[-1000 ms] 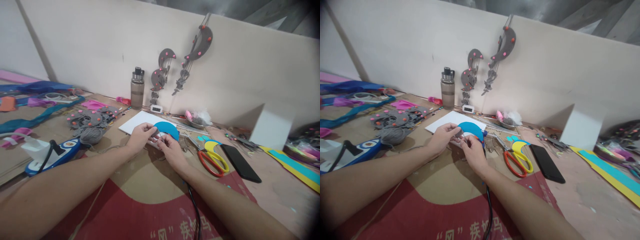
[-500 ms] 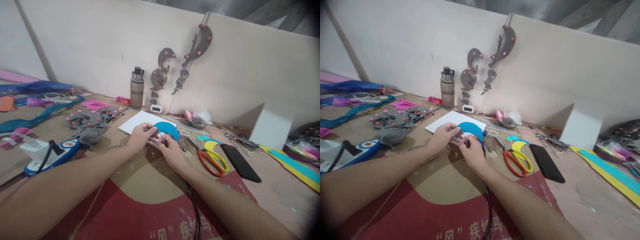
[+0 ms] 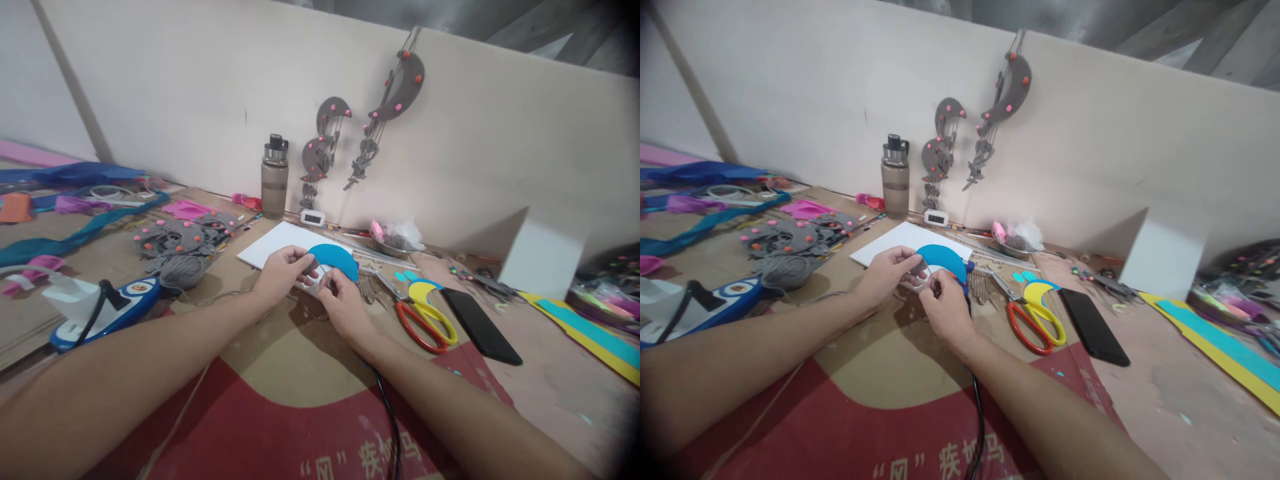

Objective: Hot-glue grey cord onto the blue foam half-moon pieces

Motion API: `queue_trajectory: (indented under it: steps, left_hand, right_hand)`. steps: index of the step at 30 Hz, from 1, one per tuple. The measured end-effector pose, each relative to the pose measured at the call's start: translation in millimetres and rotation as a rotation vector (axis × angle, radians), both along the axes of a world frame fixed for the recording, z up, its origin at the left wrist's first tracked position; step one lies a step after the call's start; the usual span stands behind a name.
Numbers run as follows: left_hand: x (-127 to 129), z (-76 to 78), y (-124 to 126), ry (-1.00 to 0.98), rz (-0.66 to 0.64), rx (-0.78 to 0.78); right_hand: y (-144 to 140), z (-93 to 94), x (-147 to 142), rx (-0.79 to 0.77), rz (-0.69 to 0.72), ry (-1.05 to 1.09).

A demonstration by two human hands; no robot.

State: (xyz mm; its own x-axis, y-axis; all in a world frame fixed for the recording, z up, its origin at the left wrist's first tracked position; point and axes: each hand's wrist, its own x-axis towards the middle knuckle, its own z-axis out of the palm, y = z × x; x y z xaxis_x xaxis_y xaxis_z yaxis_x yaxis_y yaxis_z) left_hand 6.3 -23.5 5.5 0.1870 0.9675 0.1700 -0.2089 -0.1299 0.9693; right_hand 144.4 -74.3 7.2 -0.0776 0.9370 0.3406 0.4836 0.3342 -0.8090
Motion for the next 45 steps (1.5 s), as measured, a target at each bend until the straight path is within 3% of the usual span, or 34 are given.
queue_trajectory:
  steps: [9, 17, 23, 36, 45]
  left_hand:
    - [2, 0.2, -1, -0.083, -0.018, 0.042]
    - [2, -1.3, 0, -0.154, -0.084, 0.017]
    - [2, -0.9, -1, -0.187, -0.132, -0.004]
    - [1, -4.7, 3, -0.218, -0.084, 0.013]
    - [0, -6.7, 8, -0.265, -0.033, -0.012]
  right_hand:
    - [8, -7.5, 1, -0.035, -0.094, 0.101]
    - [4, 1.5, -1, -0.117, 0.088, 0.293]
    - [10, -5.2, 1, -0.14, 0.146, 0.411]
    - [10, -5.3, 7, -0.062, -0.047, 0.329]
    - [4, -2.5, 7, -0.019, -0.01, 0.202]
